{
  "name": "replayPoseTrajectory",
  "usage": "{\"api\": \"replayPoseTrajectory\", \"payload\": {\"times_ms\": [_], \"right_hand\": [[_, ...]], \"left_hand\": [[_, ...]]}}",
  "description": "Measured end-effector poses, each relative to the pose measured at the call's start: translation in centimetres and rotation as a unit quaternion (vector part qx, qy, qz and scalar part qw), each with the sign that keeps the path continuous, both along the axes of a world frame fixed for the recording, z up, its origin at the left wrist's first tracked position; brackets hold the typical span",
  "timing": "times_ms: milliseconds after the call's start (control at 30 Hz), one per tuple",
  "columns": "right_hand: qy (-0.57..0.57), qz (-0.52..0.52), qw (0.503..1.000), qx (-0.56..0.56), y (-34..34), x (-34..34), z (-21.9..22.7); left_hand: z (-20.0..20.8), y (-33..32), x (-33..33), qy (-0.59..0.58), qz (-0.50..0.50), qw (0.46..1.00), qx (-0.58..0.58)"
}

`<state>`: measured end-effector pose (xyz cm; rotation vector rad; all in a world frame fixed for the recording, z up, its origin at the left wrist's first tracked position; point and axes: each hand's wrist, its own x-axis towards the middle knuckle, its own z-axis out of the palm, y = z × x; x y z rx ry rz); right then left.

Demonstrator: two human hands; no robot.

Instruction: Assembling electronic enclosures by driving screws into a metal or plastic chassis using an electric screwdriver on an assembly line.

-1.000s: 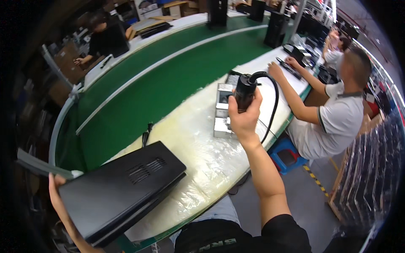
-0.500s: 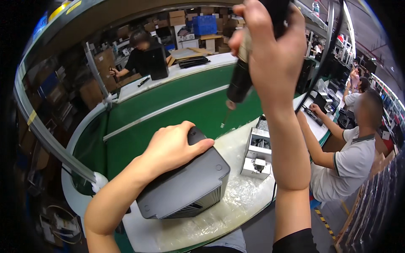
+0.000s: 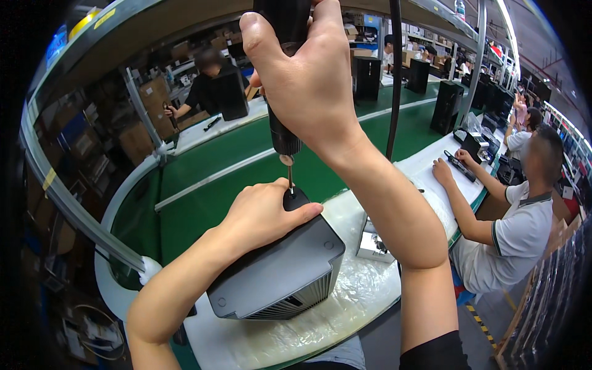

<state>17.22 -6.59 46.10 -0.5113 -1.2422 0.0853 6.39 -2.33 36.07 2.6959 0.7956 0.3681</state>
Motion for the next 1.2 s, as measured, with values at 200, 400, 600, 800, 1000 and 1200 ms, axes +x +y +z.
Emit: {"api": "replayPoseTrajectory", "payload": {"times_ms": [200,400,600,800,1000,1200], "right_hand": [[-0.006,-0.001,1.000,-0.004,-0.1,0.3,0.0],[-0.007,0.000,1.000,-0.015,-0.3,0.6,0.1],[0.021,-0.003,0.998,-0.062,0.7,0.6,-1.1],[-0.001,0.042,0.998,-0.049,2.2,1.2,-2.1],[-0.049,-0.027,0.998,-0.010,1.9,1.0,-2.0],[0.014,-0.023,0.998,0.052,0.4,1.3,-1.5]], "left_hand": [[-0.4,0.3,0.2,-0.011,-0.002,1.000,0.005],[-0.3,0.2,0.2,-0.011,0.002,1.000,0.005],[-0.2,0.1,0.3,-0.007,0.008,1.000,-0.023],[-0.2,-0.3,0.3,0.002,0.007,1.000,-0.014],[0.1,-0.6,0.4,0.012,0.005,1.000,-0.004],[0.2,0.6,-1.6,0.010,-0.057,0.997,-0.049]]}}
